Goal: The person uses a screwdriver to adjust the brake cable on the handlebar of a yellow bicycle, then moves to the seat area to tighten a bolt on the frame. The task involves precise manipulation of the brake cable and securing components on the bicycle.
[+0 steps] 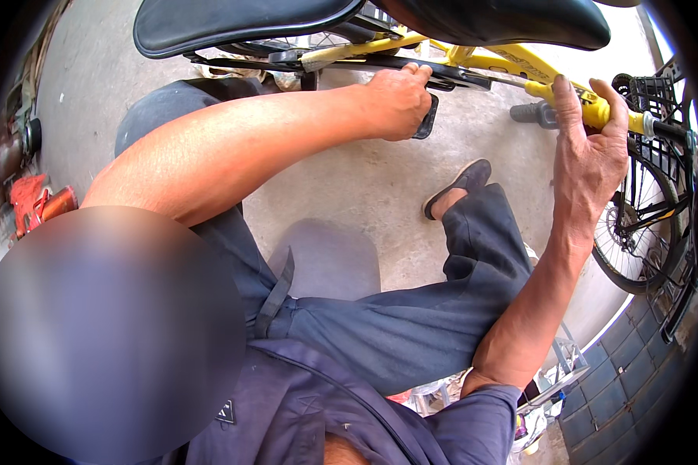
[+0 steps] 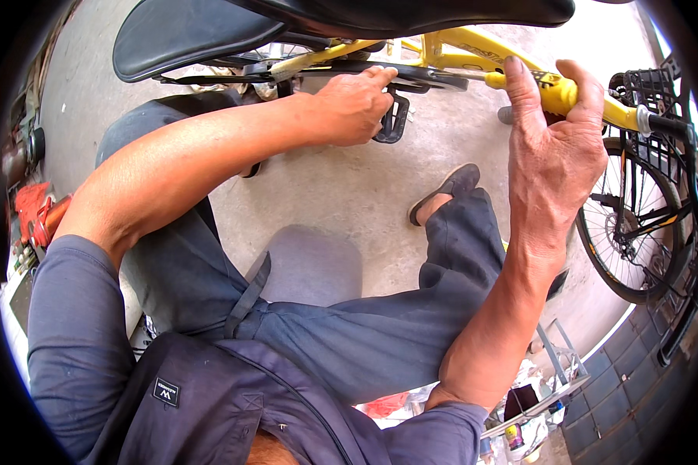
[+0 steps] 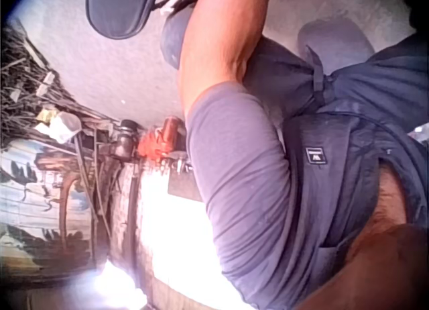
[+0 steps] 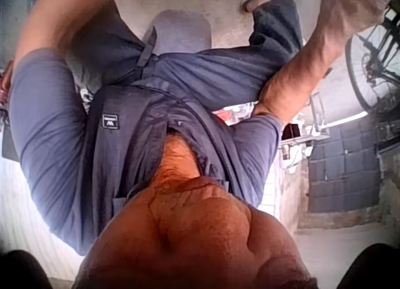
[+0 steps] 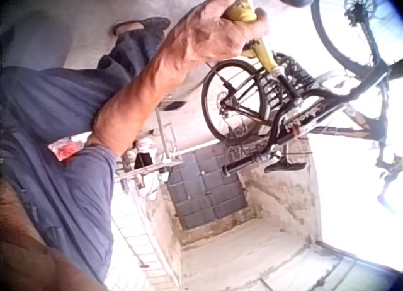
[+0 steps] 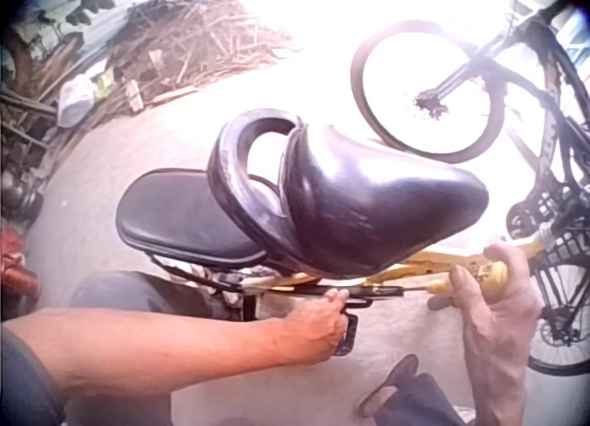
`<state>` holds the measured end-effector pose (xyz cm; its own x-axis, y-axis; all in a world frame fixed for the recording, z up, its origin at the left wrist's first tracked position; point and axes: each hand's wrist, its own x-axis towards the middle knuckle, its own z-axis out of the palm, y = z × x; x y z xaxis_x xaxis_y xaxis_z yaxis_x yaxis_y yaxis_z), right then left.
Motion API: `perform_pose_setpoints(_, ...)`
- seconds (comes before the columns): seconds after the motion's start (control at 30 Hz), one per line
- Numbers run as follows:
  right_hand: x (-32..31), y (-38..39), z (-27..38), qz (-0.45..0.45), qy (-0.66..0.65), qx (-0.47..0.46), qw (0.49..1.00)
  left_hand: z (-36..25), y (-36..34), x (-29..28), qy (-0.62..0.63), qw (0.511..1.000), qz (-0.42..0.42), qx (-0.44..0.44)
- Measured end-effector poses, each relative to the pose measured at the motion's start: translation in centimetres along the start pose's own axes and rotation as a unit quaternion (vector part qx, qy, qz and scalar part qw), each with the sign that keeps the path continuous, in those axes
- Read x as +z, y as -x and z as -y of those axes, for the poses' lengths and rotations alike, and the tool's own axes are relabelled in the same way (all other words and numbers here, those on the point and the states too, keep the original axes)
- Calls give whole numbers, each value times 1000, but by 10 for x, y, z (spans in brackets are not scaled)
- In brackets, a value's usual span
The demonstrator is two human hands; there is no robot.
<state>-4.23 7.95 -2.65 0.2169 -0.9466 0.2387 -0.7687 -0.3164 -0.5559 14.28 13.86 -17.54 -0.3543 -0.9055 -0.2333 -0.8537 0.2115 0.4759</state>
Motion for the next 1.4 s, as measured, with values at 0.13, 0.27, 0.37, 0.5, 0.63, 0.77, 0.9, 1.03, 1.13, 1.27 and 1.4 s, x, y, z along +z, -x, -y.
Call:
perform_pose_setpoints(0.13, 3, -3, 3, -3, -7, 12, 1000, 0, 1, -2, -1, 1000, 15, 1)
perform_pose_setpoints(0.27, 12, -1, 7, 3, -36, -58, 998, -1, 0, -2, -5, 1000, 18, -3)
perform_pose_setpoints(0.37, 15, -1, 8, -2, -13, -79, 997, -1, 0, -1, -6, 1000, 8, -5)
perform_pose_setpoints(0.5, 12, -4, 9, 15, -28, -57, 998, -1, 0, -1, -3, 1000, -9, -8)
perform_pose_setpoints(0.63, 12, -3, 9, 35, -43, -74, 996, -2, -1, -3, -2, 999, 30, -14)
perform_pose_setpoints(0.77, 15, -1, 9, 71, -80, -115, 988, -3, 0, -4, -6, 1000, 26, -12)
perform_pose_setpoints(0.9, 17, -2, 12, 82, -44, -170, 981, -1, 0, -3, -3, 1000, 23, -10)
perform_pose_setpoints(1.03, 9, -2, 18, 54, 1, -48, 997, 0, -1, -2, -3, 1000, 17, -8)
perform_pose_setpoints(1.13, 1, -5, 18, 17, 89, -2, 996, 0, -1, -1, 1, 1000, 16, -8)
perform_pose_setpoints(1.27, 1, -7, 14, -6, 103, 3, 995, -1, -1, 0, -3, 1000, 5, -7)
perform_pose_setpoints(1.4, 5, -5, 13, 8, 90, -37, 995, -1, -1, -1, 1, 1000, 8, -5)
